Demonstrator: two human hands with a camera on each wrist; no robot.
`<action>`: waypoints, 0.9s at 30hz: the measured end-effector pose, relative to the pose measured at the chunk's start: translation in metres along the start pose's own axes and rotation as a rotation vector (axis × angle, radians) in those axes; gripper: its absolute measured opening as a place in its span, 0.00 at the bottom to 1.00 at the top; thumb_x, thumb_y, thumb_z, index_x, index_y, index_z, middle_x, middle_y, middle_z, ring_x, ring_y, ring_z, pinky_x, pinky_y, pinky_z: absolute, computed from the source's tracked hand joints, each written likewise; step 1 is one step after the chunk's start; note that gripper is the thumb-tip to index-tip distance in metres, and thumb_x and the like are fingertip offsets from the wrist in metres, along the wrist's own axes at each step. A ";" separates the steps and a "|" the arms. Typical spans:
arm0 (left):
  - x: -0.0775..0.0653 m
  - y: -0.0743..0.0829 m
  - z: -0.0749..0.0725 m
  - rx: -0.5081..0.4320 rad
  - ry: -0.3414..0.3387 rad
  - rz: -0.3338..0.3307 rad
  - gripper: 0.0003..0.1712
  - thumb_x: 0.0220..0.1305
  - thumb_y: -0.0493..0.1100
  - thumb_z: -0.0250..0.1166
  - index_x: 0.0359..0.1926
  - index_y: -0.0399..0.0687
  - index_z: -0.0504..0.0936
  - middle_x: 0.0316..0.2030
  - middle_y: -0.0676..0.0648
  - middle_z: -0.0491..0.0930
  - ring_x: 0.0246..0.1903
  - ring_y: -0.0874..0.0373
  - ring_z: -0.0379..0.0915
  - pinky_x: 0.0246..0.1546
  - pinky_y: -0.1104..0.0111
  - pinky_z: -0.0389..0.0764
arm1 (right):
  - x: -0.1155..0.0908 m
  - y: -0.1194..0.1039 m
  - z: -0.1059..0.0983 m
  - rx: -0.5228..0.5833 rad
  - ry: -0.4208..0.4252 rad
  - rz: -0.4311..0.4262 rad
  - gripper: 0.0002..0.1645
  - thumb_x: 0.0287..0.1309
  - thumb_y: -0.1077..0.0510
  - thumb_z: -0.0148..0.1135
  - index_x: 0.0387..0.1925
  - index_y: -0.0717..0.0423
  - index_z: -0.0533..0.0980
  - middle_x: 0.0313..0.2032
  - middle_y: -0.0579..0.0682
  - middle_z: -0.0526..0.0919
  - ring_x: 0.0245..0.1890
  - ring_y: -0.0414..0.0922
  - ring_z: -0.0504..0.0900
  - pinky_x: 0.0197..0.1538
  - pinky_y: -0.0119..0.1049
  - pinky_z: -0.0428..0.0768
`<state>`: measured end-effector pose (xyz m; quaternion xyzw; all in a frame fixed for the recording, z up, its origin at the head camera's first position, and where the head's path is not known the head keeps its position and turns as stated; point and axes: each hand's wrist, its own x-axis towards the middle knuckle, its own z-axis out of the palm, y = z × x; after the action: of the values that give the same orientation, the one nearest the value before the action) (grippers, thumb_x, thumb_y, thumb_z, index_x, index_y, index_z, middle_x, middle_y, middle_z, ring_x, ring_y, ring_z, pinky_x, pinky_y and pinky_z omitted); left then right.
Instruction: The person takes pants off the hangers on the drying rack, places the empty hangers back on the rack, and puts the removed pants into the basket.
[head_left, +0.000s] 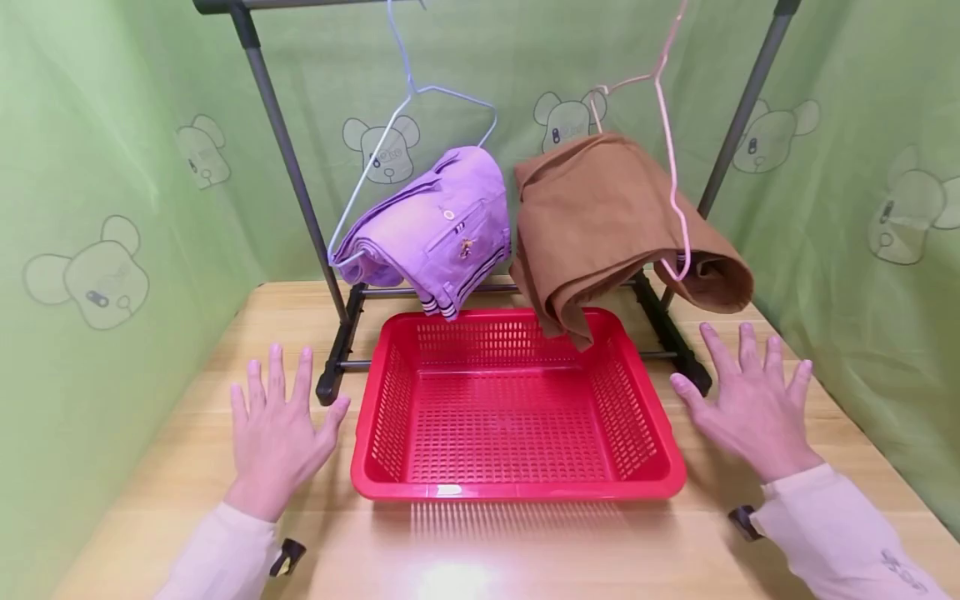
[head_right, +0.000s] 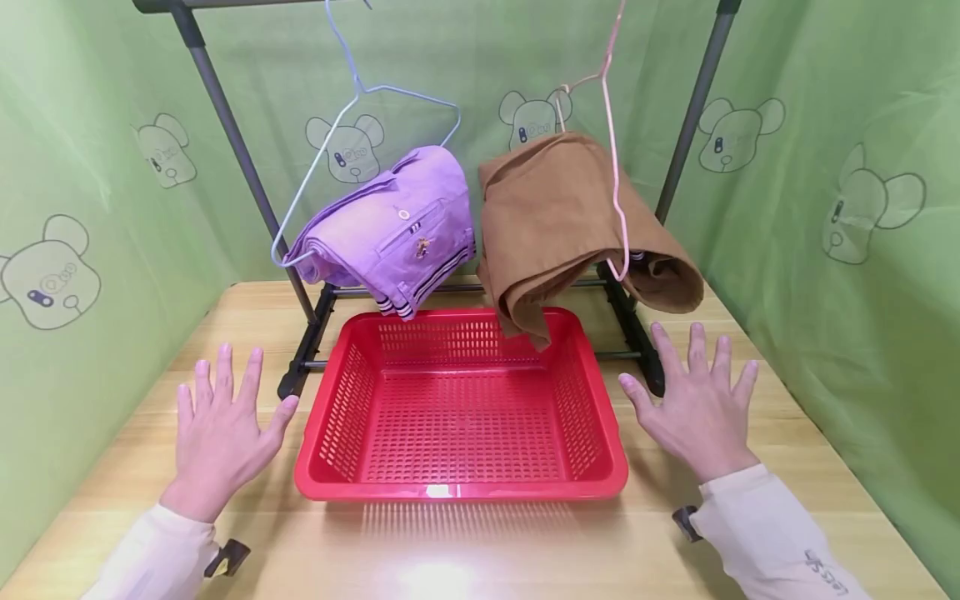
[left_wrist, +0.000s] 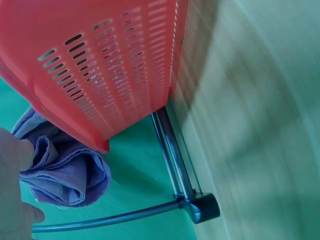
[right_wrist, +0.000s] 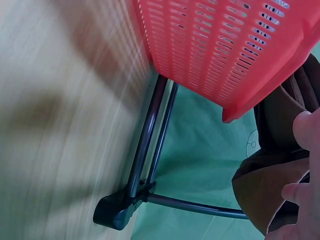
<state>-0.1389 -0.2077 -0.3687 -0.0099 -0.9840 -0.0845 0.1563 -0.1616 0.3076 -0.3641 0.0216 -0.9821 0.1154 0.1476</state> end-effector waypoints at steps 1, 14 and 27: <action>0.000 0.000 0.000 -0.002 0.000 0.000 0.46 0.69 0.69 0.41 0.76 0.45 0.47 0.74 0.32 0.35 0.71 0.30 0.28 0.65 0.37 0.34 | 0.000 0.000 -0.001 0.004 0.007 -0.003 0.46 0.67 0.32 0.43 0.76 0.46 0.42 0.72 0.71 0.33 0.68 0.72 0.27 0.59 0.69 0.19; 0.008 0.008 0.003 -0.083 -0.011 0.027 0.46 0.70 0.68 0.43 0.76 0.44 0.45 0.72 0.29 0.36 0.69 0.27 0.31 0.64 0.36 0.39 | -0.006 0.005 0.000 0.010 0.042 -0.017 0.47 0.67 0.34 0.45 0.76 0.48 0.41 0.72 0.71 0.33 0.69 0.71 0.27 0.59 0.68 0.18; 0.010 0.009 0.005 -0.153 -0.030 0.008 0.45 0.71 0.65 0.44 0.76 0.42 0.44 0.73 0.30 0.34 0.70 0.29 0.29 0.65 0.36 0.39 | -0.003 0.004 -0.006 0.048 0.083 -0.018 0.47 0.67 0.35 0.46 0.76 0.50 0.42 0.72 0.68 0.34 0.69 0.70 0.29 0.61 0.65 0.19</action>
<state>-0.1498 -0.1982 -0.3684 -0.0270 -0.9769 -0.1587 0.1405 -0.1571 0.3128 -0.3601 0.0292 -0.9718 0.1387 0.1885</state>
